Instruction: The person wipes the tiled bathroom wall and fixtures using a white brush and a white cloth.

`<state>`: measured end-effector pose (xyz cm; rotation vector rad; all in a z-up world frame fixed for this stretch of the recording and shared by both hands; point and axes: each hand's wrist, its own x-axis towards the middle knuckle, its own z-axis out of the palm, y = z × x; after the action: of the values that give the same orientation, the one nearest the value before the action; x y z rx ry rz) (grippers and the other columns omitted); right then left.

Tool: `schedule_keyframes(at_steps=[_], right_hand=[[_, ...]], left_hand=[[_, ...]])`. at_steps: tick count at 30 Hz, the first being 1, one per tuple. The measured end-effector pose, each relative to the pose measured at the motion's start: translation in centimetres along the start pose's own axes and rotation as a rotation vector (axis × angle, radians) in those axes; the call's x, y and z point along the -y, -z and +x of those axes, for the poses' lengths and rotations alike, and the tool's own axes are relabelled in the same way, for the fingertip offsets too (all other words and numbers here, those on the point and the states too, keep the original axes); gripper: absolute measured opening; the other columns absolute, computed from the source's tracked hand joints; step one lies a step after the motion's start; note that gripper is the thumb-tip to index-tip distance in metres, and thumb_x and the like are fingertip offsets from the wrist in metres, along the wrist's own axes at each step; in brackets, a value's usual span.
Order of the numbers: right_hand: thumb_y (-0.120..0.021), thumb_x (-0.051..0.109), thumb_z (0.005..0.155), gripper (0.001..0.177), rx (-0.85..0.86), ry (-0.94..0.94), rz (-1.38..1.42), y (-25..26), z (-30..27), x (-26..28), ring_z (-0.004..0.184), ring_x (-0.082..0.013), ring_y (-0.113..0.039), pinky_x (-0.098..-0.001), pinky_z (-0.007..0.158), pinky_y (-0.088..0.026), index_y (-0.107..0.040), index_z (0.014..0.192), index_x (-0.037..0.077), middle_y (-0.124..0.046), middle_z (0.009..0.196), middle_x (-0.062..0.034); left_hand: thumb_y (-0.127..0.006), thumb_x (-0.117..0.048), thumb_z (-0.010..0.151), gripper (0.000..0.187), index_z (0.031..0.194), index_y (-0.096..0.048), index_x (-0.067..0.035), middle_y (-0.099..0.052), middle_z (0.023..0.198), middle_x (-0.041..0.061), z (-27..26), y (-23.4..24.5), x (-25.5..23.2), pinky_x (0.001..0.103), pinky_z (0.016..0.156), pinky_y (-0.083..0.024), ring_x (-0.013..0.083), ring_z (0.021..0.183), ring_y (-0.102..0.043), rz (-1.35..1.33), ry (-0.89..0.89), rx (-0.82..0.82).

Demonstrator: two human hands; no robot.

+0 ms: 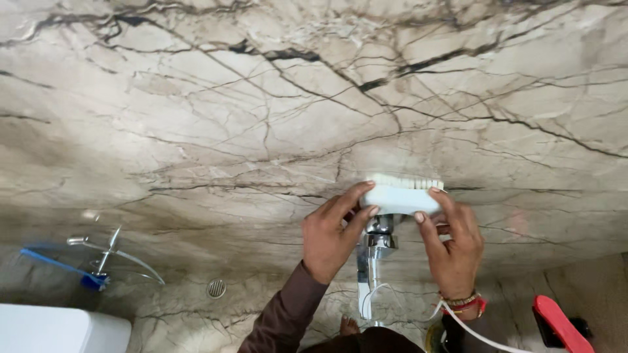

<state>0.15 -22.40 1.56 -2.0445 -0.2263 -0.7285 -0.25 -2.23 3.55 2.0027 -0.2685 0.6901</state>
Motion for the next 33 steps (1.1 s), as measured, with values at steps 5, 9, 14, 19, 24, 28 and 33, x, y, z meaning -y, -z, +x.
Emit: schedule_keyframes(at_steps=[5,9,14,19,24,28,33], right_hand=[[-0.078,0.022,0.086,0.047,0.177,0.367,-0.439,-2.3,1.9,7.0,0.083,-0.0268,-0.062,-0.0384,0.062,-0.051,-0.069,0.131,0.027,-0.058,0.104,-0.0151],[-0.077,0.020,0.084,0.044,0.317,0.446,-0.542,-5.6,1.9,10.1,0.082,-0.0278,-0.060,-0.0403,0.061,-0.052,-0.072,0.127,0.031,-0.057,0.106,-0.0151],[-0.075,0.018,0.081,0.046,0.389,0.515,-0.677,-9.6,0.2,10.6,0.089,-0.0287,-0.060,-0.0419,0.071,-0.052,-0.074,0.124,0.033,-0.056,0.103,-0.0118],[-0.072,0.015,0.078,0.047,0.426,0.535,-0.774,-12.1,-1.4,9.6,0.096,-0.0306,-0.059,-0.0435,0.079,-0.051,-0.075,0.120,0.035,-0.057,0.103,-0.0105],[-0.076,0.019,0.081,0.043,0.351,0.508,-0.708,-10.1,-0.5,11.4,0.093,-0.0315,-0.058,-0.0455,0.076,-0.049,-0.075,0.122,0.030,-0.058,0.103,-0.0127],[-0.081,0.015,0.086,0.045,0.226,0.552,-0.616,-7.5,1.6,14.3,0.093,-0.0297,-0.055,-0.0441,0.080,-0.047,-0.073,0.130,0.023,-0.058,0.110,-0.0138],[-0.085,0.009,0.087,0.047,0.106,0.590,-0.578,-5.8,3.1,16.4,0.093,-0.0290,-0.056,-0.0418,0.076,-0.044,-0.070,0.131,0.013,-0.061,0.118,-0.0169]], left_hand=[[-0.076,-0.013,0.093,0.046,0.138,-0.064,-0.007,-0.077,0.115,0.016,-4.6,-0.4,6.6,0.030,0.074,-0.064,0.0195,0.097,-0.079,-0.246,0.097,-0.271],[-0.078,-0.010,0.091,0.042,0.131,-0.068,-0.002,-0.079,0.104,0.016,-7.2,-1.7,10.4,0.031,0.072,-0.063,0.0192,0.089,-0.080,-0.235,0.197,-0.254],[-0.076,-0.009,0.092,0.035,0.126,-0.069,-0.001,-0.080,0.092,0.014,-9.5,-3.4,13.3,0.030,0.068,-0.063,0.0180,0.078,-0.081,-0.349,0.418,-0.142],[-0.077,-0.010,0.092,0.037,0.126,-0.068,0.000,-0.079,0.089,0.015,-10.8,-3.1,15.9,0.031,0.067,-0.061,0.0187,0.080,-0.081,-0.354,0.439,-0.061],[-0.078,-0.010,0.091,0.039,0.128,-0.069,0.000,-0.079,0.096,0.016,-9.2,-1.9,13.9,0.030,0.070,-0.062,0.0195,0.084,-0.080,-0.429,0.352,-0.144],[-0.079,-0.008,0.092,0.040,0.129,-0.068,-0.001,-0.078,0.101,0.016,-5.8,0.1,10.3,0.030,0.073,-0.062,0.0192,0.087,-0.080,-0.426,0.197,-0.218],[-0.081,-0.007,0.090,0.041,0.128,-0.069,0.000,-0.078,0.099,0.015,-2.9,1.4,6.4,0.029,0.074,-0.062,0.0174,0.084,-0.078,-0.506,0.195,-0.206]])
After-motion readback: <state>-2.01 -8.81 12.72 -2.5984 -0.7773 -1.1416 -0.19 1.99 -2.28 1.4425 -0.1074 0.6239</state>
